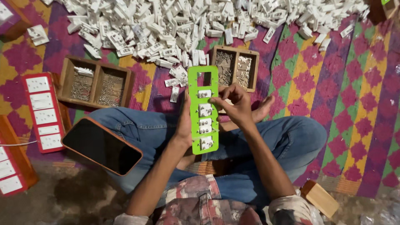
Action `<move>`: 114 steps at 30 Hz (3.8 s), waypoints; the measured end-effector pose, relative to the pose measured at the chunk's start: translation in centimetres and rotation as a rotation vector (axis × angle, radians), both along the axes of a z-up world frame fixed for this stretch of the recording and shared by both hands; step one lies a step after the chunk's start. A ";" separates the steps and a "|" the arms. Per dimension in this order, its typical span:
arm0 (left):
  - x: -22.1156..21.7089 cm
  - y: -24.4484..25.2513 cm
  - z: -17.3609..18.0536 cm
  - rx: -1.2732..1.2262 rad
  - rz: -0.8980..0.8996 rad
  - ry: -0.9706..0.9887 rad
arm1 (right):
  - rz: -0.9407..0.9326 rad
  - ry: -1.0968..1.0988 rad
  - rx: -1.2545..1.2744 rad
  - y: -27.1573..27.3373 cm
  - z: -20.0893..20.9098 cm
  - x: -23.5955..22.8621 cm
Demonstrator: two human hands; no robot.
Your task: The person sits on the floor and assembles white electrical socket modules into a green plastic strip. They pick up small metal screws from a wooden tray and insert them into the modules, then tighten them by hand. The person repeats this process for multiple modules along the strip.
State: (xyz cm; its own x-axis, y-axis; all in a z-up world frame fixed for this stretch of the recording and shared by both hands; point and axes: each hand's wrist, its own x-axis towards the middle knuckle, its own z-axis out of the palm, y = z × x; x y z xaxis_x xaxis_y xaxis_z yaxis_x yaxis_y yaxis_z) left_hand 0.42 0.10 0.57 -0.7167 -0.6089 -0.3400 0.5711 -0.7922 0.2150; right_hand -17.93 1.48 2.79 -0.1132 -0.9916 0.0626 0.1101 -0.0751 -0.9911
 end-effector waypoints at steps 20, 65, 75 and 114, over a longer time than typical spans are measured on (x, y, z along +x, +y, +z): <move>0.4 0.1 0.4 0.000 0.004 0.030 | -0.015 0.125 0.013 0.3 0.5 -0.1; 0.7 0.4 0.1 0.002 0.008 0.018 | 0.006 0.283 -0.044 0.5 0.7 -0.3; 0.9 0.3 -0.6 0.020 -0.009 0.080 | -0.023 0.543 -0.182 -0.1 1.6 0.3; 0.0 1.0 0.8 -0.812 0.194 -0.627 | -0.255 0.467 -0.075 1.1 3.1 2.6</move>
